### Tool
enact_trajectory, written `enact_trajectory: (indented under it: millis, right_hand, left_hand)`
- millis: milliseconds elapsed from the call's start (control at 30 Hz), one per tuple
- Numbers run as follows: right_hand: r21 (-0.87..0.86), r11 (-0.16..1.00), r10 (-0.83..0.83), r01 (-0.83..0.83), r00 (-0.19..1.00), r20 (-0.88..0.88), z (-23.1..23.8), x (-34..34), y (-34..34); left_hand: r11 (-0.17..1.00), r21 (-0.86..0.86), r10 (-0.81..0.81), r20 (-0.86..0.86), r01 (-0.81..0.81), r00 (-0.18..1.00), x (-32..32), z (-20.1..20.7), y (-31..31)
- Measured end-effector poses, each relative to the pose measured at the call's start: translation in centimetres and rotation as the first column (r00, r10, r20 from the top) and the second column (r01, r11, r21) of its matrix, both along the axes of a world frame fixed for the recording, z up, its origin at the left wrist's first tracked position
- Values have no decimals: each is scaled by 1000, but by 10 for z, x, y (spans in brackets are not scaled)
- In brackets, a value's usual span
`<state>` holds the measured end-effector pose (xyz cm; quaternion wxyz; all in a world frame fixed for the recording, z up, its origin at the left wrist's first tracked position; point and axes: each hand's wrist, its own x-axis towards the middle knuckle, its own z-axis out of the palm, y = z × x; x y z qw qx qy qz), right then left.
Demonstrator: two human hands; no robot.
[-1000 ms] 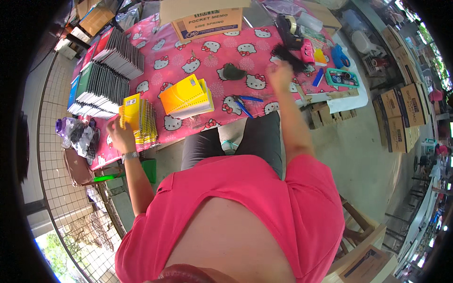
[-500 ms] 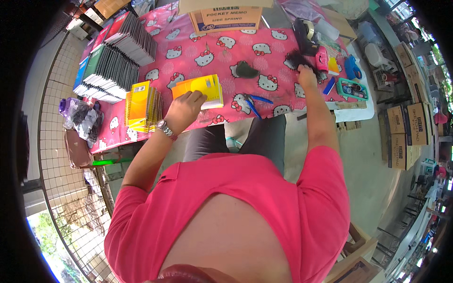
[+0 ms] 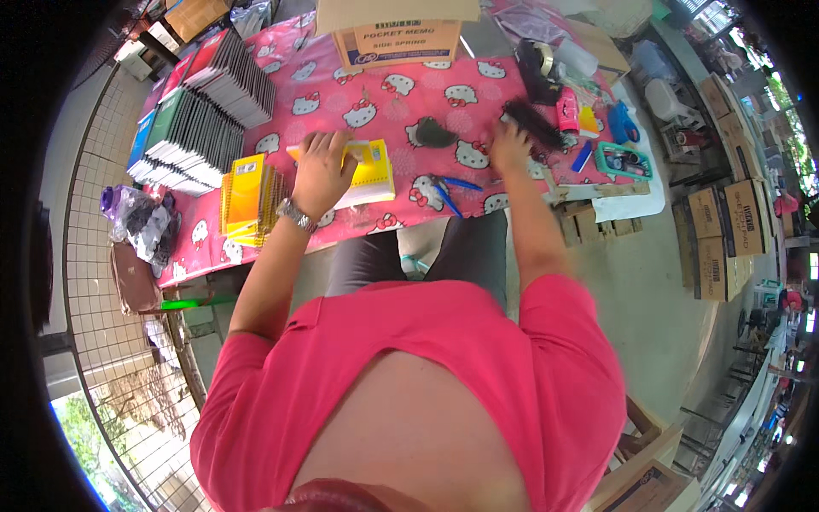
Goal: The person assembles notebooks by threading metal coils through holes in paper stacks and using pliers to secure the ends.
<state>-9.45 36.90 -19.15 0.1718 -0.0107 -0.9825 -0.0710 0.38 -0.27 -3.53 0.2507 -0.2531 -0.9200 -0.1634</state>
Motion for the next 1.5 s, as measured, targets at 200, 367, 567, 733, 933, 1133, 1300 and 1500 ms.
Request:
enact_trajectory:
  millis: [200,367,567,733,933,1133,1300,1500]
  right_hand:
    - [-211,977,41,-40,999,3,6,22,-11]
    - [-600,683,307,-416,909,-280,61,11,-49]
    - [-719,275,721,-638,632,-285,157,70,-153]
    - [-761,224,682,-608,656,-323,157,73,-154]
    - [-734,225,660,-640,655,-368,157,77,-155]
    - [-937,252,695,-242,719,1,160,77,-146]
    - [-792,359,712,-494,694,-110,185,94,-154]
    - [-901,396,592,-176,799,104,122,23,-134]
  left_hand:
    - [999,21,-26,-34,27,999,4,-2,-7]
    - [999,48,-22,44,20,999,-1,2,-4]
    - [997,65,-37,29,35,999,-4,8,-3]
    - [996,74,-47,21,45,999,-4,7,-4]
    - [997,72,-38,15,37,999,-5,7,-3]
    - [998,60,-37,22,36,999,-4,10,-1]
    - [1000,-17,2,81,0,997,7,17,5]
    - [996,-76,-31,113,39,993,5,15,-1]
